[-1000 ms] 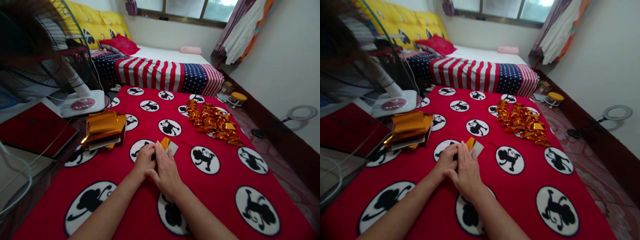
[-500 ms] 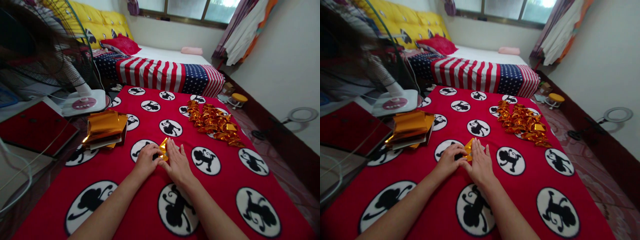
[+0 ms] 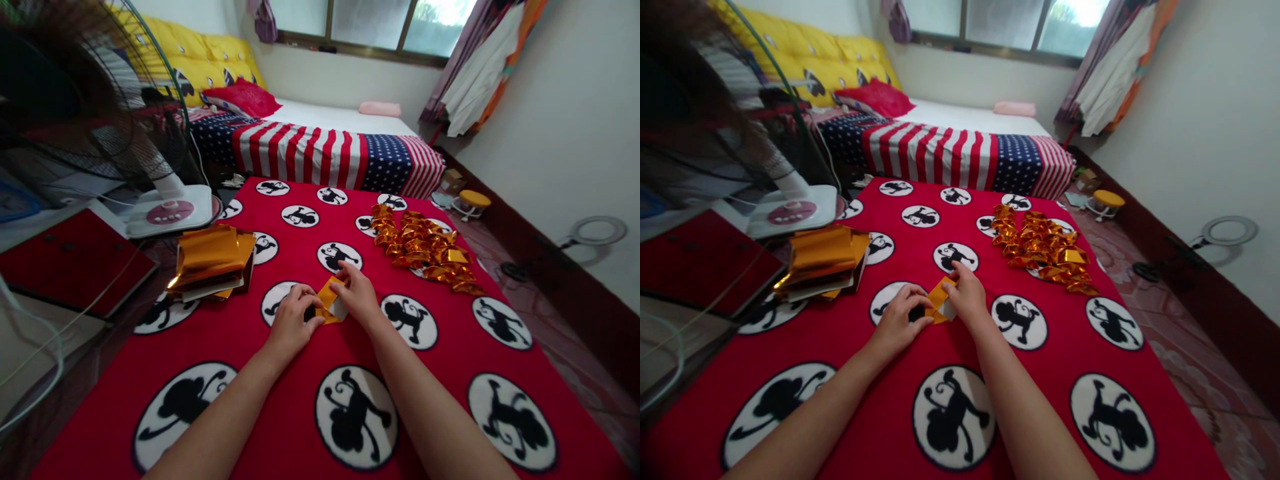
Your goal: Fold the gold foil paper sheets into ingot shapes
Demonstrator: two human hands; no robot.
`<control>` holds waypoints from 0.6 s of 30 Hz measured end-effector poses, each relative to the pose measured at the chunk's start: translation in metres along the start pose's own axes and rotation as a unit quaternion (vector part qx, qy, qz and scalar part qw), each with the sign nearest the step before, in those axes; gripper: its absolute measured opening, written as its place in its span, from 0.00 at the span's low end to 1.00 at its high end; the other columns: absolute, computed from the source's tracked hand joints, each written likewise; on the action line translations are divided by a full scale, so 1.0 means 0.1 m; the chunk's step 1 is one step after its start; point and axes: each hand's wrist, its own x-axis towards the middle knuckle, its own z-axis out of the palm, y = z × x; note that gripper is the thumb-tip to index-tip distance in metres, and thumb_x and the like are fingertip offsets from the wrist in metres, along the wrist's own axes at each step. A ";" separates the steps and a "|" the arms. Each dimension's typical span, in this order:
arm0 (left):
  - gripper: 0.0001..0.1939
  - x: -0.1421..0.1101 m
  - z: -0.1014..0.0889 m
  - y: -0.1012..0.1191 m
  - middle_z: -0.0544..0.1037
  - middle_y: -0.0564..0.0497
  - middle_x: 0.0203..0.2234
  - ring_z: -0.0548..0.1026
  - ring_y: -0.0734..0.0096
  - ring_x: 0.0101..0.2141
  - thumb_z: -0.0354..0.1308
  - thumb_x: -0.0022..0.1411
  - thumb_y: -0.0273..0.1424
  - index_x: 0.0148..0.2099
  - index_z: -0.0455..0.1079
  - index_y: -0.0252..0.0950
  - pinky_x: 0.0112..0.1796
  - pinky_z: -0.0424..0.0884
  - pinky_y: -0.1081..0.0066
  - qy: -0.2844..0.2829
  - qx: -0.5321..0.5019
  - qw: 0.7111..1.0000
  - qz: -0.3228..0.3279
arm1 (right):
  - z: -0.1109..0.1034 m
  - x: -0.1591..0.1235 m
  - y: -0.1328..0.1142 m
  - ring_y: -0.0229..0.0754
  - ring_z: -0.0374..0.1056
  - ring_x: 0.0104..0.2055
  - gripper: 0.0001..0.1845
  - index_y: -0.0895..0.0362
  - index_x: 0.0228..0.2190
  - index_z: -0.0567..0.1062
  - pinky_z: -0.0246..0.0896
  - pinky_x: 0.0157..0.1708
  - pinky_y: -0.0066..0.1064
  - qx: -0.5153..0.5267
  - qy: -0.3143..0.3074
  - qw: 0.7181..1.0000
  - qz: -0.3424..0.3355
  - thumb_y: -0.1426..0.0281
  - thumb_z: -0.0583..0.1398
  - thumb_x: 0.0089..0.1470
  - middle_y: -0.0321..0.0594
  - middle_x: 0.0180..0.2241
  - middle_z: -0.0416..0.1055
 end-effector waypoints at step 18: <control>0.11 0.13 -0.16 0.00 0.77 0.52 0.26 0.75 0.72 0.26 0.62 0.51 0.34 0.36 0.71 0.33 0.26 0.70 0.76 0.058 -0.257 0.945 -0.195 | -0.10 -0.69 -0.23 0.35 0.67 0.22 0.17 0.58 0.27 0.69 0.61 0.20 0.24 0.415 -0.079 0.878 0.224 0.62 0.68 0.38 0.34 0.22 0.72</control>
